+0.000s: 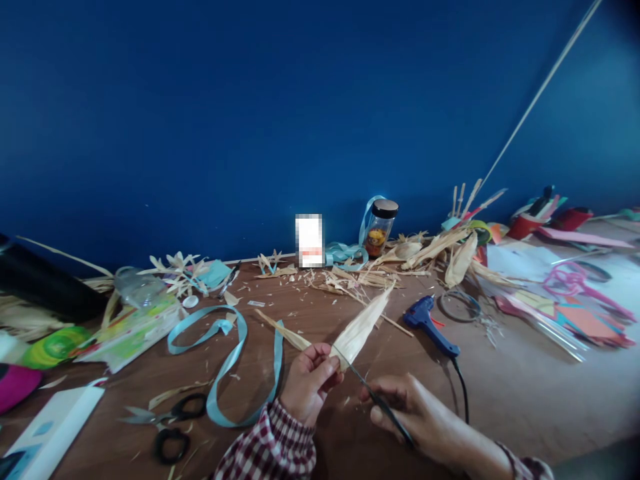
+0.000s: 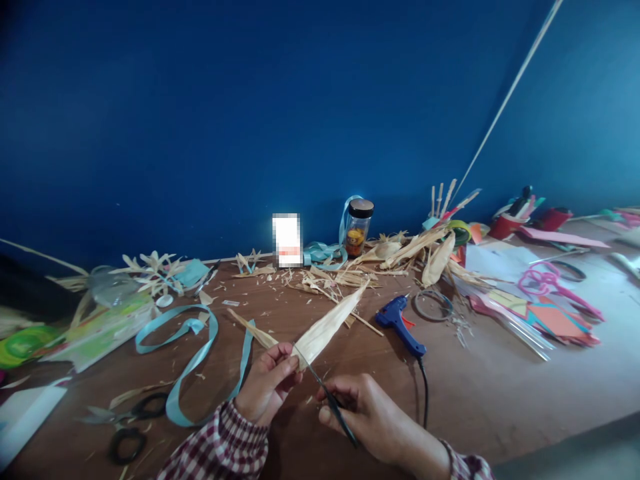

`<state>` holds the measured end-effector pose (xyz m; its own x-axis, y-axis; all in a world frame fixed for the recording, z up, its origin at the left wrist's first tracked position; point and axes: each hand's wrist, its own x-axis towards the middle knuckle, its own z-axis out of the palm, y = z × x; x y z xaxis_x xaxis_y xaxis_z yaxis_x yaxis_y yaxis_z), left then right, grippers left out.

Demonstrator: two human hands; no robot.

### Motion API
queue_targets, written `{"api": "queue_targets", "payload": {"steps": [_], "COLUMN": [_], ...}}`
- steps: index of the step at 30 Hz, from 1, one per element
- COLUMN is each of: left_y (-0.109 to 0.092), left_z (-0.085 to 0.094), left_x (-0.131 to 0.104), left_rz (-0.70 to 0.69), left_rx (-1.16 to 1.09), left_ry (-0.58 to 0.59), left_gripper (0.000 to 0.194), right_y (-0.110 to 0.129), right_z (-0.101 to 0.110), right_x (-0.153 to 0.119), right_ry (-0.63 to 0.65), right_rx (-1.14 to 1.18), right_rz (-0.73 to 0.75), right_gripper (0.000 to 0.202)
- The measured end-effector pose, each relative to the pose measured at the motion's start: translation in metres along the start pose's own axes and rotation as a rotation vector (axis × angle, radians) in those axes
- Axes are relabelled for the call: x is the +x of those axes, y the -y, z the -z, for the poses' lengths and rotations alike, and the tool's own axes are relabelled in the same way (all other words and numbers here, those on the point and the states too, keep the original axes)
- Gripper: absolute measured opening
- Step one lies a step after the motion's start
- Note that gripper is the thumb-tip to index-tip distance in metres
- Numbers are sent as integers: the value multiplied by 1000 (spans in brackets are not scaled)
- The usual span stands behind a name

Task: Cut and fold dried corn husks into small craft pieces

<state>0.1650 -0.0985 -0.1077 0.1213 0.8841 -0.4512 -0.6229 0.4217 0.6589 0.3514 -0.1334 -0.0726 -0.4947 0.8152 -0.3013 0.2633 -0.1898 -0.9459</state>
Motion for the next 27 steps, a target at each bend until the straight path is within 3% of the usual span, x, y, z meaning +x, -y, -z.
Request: {"api": "queue_targets", "payload": {"steps": [27], "left_y": [-6], "left_z": [-8], "left_x": [-3], "left_rz": [40], "left_rx": [-25], "left_ry": [-48], "left_gripper": [46], "right_y": [2], "right_z": [2], "right_x": [3], "right_ry": [-45], "right_rx": [-19], "right_rz": [-10], "right_gripper": [27]}}
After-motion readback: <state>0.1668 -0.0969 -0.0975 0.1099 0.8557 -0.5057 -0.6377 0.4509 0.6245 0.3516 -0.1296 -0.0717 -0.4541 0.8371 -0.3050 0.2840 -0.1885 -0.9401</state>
